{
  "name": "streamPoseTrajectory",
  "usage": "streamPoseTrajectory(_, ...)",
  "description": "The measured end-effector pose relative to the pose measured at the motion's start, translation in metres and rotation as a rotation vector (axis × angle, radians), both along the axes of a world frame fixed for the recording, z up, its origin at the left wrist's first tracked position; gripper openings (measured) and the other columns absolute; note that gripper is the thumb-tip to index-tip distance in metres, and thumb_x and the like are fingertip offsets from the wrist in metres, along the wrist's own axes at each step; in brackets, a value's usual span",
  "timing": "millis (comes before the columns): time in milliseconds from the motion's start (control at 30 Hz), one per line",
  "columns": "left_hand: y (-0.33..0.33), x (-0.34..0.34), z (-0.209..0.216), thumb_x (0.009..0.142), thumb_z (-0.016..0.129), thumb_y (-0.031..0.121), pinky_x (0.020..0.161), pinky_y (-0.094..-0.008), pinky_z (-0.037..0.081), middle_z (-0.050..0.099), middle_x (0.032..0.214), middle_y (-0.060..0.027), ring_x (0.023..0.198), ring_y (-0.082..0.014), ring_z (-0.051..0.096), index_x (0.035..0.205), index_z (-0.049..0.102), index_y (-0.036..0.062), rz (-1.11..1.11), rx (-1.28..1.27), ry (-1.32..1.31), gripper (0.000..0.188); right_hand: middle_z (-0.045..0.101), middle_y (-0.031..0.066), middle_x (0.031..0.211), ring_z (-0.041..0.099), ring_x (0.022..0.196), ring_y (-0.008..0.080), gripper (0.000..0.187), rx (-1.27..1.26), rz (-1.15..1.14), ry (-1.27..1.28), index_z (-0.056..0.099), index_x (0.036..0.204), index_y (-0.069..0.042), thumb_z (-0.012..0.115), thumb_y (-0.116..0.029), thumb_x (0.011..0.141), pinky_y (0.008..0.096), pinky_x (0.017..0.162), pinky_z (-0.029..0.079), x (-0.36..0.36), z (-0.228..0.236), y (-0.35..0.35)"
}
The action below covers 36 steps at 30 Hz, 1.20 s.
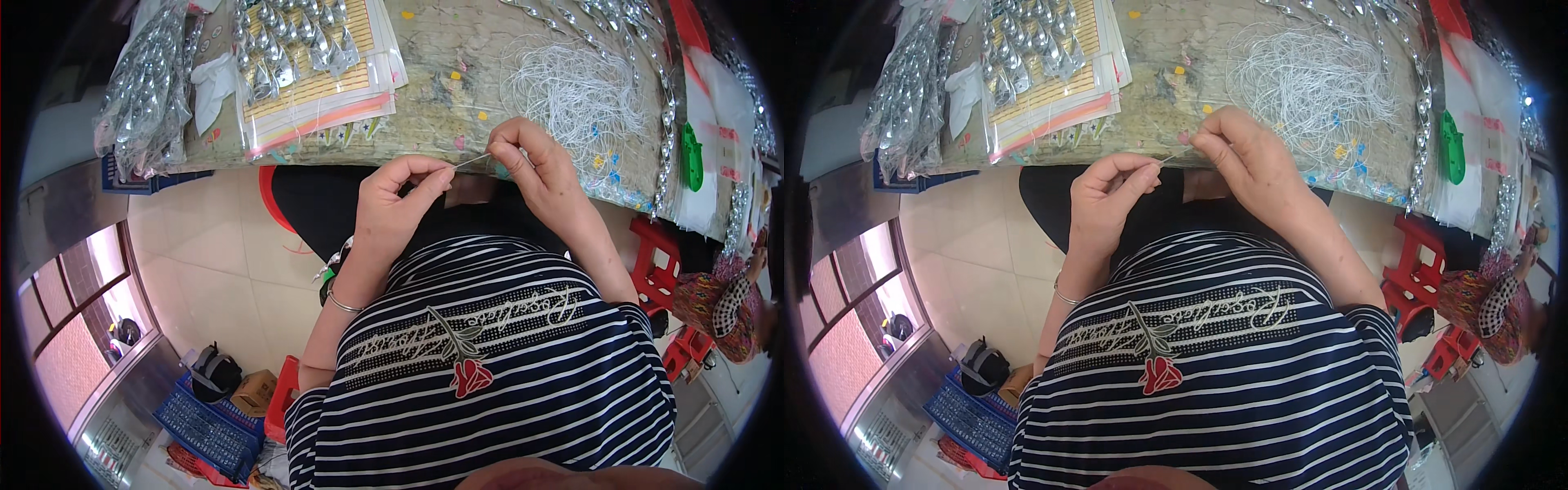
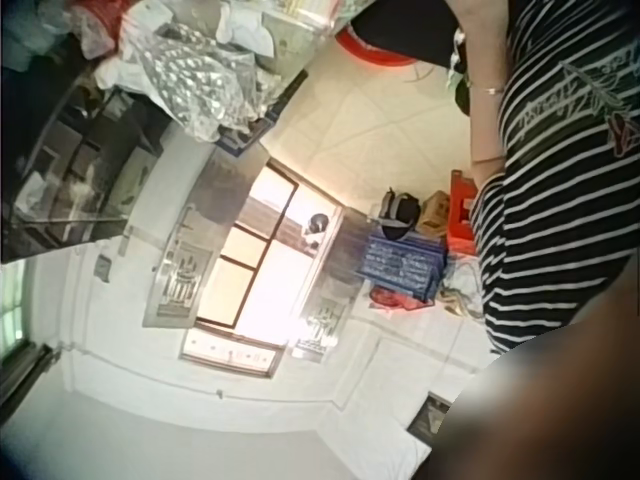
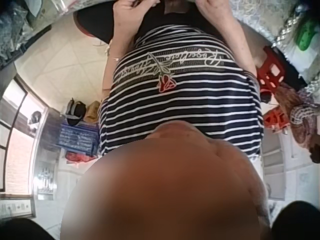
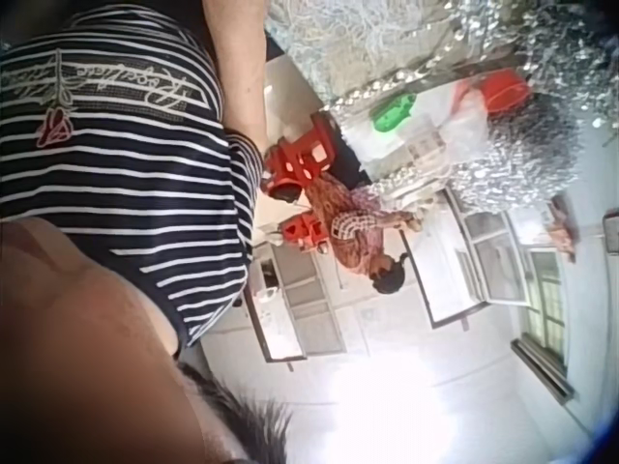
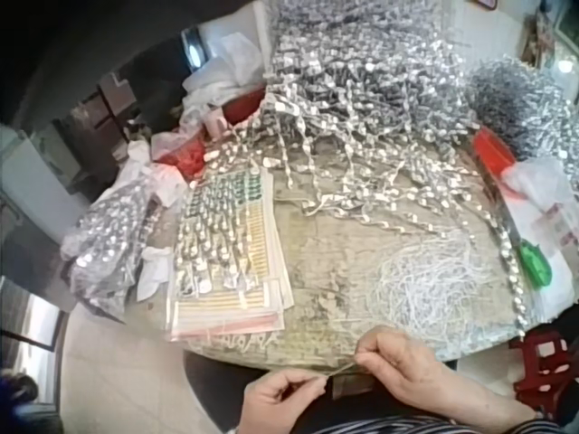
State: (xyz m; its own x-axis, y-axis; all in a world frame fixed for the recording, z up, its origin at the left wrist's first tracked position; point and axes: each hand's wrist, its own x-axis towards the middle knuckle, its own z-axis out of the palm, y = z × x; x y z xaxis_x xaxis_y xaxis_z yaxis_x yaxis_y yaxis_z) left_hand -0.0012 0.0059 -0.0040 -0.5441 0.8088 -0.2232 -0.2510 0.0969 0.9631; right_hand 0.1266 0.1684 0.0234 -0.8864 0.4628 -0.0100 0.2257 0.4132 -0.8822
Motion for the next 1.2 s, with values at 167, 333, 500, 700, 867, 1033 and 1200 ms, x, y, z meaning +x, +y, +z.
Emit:
streamPoseTrajectory(167,0.001,0.000,0.001,0.085,0.063,0.002,0.067,-0.0199,0.047,0.065,0.087,-0.0062,0.075,-0.0083,0.059,0.097,0.064,-0.0035,0.046,0.008,-0.063,0.013,0.056,0.0024,0.086,0.053,0.080,0.0109,0.019,-0.581,-0.039,-0.002,0.054,0.092,-0.002,0.050,-0.020,0.096,0.0261,0.076,0.043,0.002,0.000,0.000)
streamPoseTrajectory(333,0.001,0.002,0.001,0.085,0.063,0.002,0.063,-0.0188,0.045,0.065,0.085,-0.0056,0.073,-0.0075,0.058,0.096,0.065,-0.0025,0.078,0.029,-0.099,0.012,0.061,0.0057,0.097,0.055,0.082,0.0105,0.017,-0.879,-0.063,0.120,0.055,0.092,-0.003,0.050,-0.018,0.096,0.0254,0.079,0.044,-0.003,0.007,-0.003)
streamPoseTrajectory(500,0.004,0.005,0.001,0.086,0.063,0.005,0.063,-0.0187,0.046,0.064,0.081,-0.0027,0.071,-0.0053,0.057,0.094,0.065,-0.0005,0.069,0.046,-0.061,0.010,0.063,0.0075,0.106,0.058,0.089,0.0133,0.010,-0.646,0.006,0.084,0.058,0.091,-0.003,0.053,-0.012,0.093,0.0280,0.081,0.046,-0.009,0.008,-0.015)
streamPoseTrajectory(700,0.002,0.002,0.001,0.087,0.061,0.006,0.064,-0.0192,0.042,0.064,0.082,-0.0042,0.070,-0.0070,0.053,0.096,0.065,-0.0022,0.074,0.066,-0.151,0.012,0.063,0.0095,0.103,0.060,0.090,0.0242,0.007,0.176,0.214,0.210,0.061,0.086,-0.004,0.064,-0.003,0.080,0.0320,0.078,0.047,-0.016,0.001,-0.013)
streamPoseTrajectory(867,0.003,0.001,-0.003,0.087,0.063,0.009,0.061,-0.0181,0.042,0.064,0.080,-0.0020,0.068,-0.0043,0.052,0.092,0.066,-0.0004,0.081,0.072,-0.220,0.011,0.062,0.0079,0.100,0.059,0.089,0.0260,0.012,0.326,0.227,0.224,0.060,0.085,-0.004,0.068,-0.004,0.076,0.0333,0.077,0.047,-0.021,0.000,-0.018)
streamPoseTrajectory(1033,0.004,0.001,0.001,0.087,0.061,0.008,0.062,-0.0186,0.038,0.062,0.079,-0.0027,0.066,-0.0059,0.049,0.092,0.065,-0.0004,0.098,0.051,-0.233,0.011,0.058,0.0090,0.098,0.056,0.091,0.0240,0.008,0.280,0.193,0.225,0.059,0.085,-0.003,0.065,-0.003,0.079,0.0328,0.079,0.045,-0.021,0.000,-0.015)
streamPoseTrajectory(1200,0.005,0.001,0.004,0.087,0.061,0.007,0.063,-0.0192,0.040,0.062,0.077,-0.0028,0.067,-0.0060,0.050,0.088,0.063,0.0002,0.054,0.052,-0.124,0.007,0.053,0.0092,0.094,0.054,0.089,0.0208,0.004,0.040,0.123,0.170,0.056,0.087,-0.001,0.058,-0.005,0.086,0.0292,0.080,0.043,-0.021,-0.007,-0.010)
